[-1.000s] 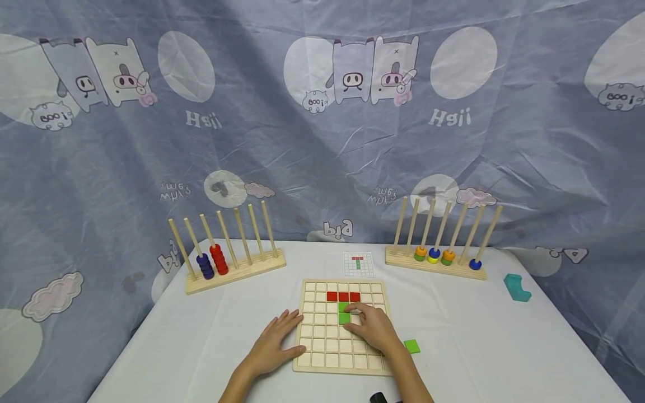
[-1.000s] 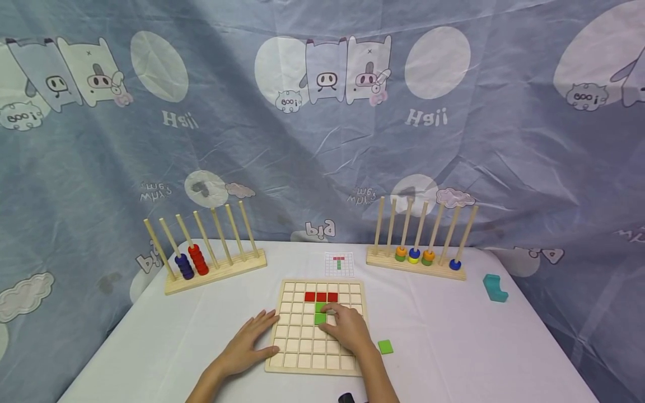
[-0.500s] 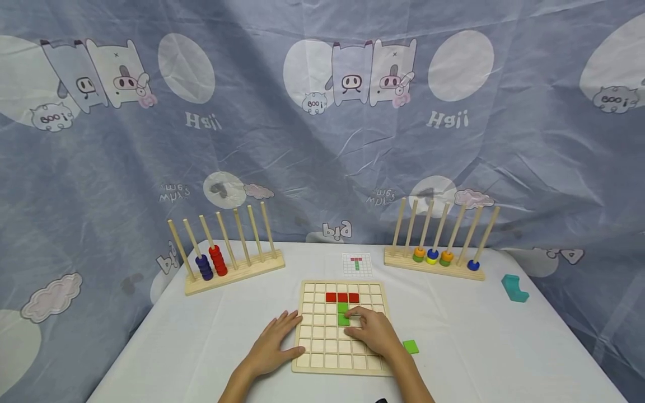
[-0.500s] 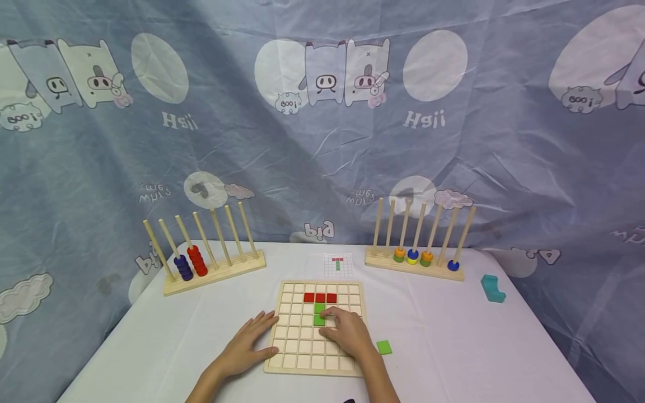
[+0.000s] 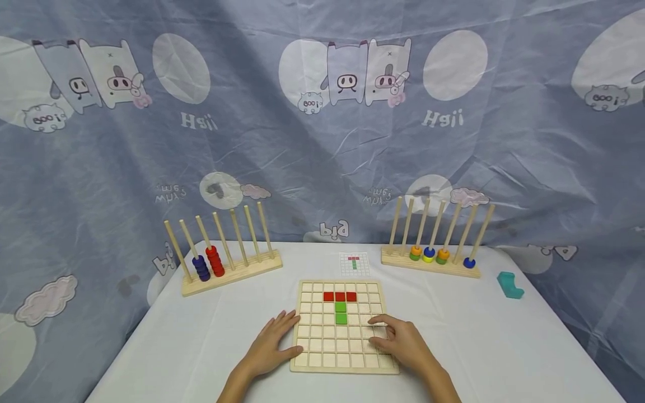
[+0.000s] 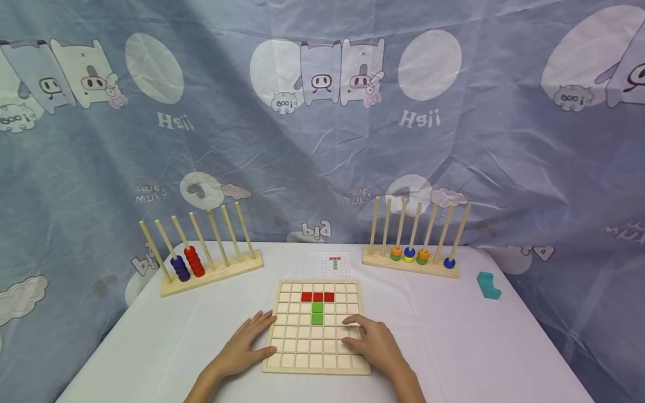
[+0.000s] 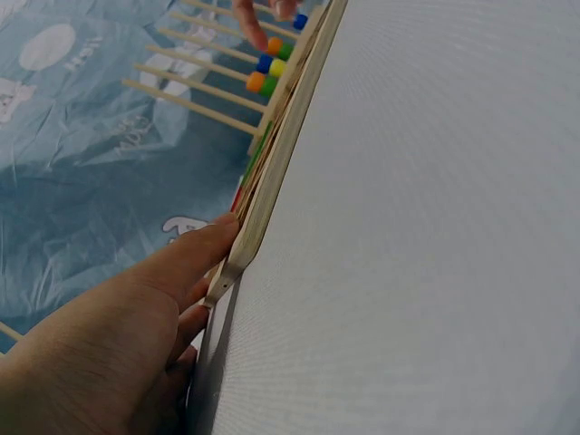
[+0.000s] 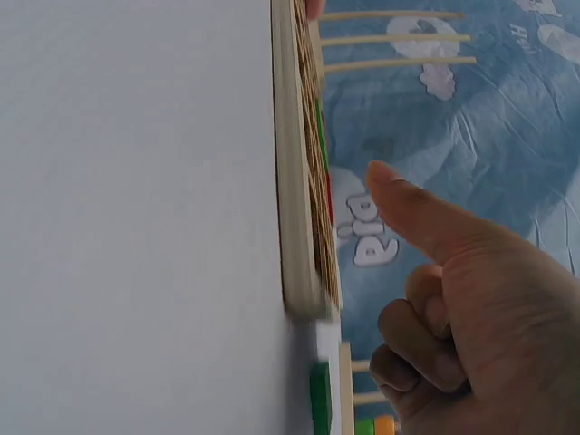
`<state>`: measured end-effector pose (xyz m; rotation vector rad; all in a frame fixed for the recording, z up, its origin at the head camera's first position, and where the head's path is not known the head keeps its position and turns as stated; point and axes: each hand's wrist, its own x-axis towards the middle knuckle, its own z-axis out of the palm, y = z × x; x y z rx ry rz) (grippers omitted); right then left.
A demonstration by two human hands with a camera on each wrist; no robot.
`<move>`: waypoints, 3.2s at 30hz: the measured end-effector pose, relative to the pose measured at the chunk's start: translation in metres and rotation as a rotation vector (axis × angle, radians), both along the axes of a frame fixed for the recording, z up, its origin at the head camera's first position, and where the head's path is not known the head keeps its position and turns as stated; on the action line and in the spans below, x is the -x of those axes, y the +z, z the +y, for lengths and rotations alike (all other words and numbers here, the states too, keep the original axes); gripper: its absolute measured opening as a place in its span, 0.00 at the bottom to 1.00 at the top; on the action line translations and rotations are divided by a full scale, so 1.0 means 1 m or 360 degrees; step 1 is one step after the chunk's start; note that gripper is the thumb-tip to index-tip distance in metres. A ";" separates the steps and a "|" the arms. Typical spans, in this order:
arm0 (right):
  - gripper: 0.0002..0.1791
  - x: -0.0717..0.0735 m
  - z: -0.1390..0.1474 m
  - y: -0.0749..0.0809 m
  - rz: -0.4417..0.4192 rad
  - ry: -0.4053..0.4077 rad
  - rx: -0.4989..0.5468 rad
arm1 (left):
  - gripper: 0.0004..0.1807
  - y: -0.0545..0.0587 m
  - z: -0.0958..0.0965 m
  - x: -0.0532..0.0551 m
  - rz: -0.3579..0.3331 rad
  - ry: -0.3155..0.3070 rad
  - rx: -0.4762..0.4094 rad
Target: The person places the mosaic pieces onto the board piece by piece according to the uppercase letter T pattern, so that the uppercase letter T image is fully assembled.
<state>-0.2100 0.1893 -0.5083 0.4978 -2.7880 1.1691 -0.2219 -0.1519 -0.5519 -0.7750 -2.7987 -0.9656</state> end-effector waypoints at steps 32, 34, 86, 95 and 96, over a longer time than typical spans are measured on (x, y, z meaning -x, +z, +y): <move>0.20 -0.023 0.068 -0.014 -0.0197 -0.0366 -0.0129 | 0.40 0.003 0.000 -0.001 0.0006 -0.0004 -0.0036; 0.20 -0.022 0.068 -0.015 -0.0201 -0.0372 -0.0127 | 0.40 0.002 0.000 -0.001 0.0000 0.0000 -0.0030; 0.16 -0.016 0.069 -0.019 -0.0156 -0.0439 -0.0143 | 0.40 0.002 0.000 -0.001 -0.0033 0.0007 -0.0013; 0.17 -0.011 0.059 -0.019 -0.0016 -0.0441 -0.0077 | 0.41 0.003 0.001 0.000 -0.0042 0.0005 -0.0018; 0.17 -0.011 0.057 -0.019 0.0005 -0.0440 -0.0068 | 0.41 0.003 0.001 0.000 -0.0045 0.0006 -0.0018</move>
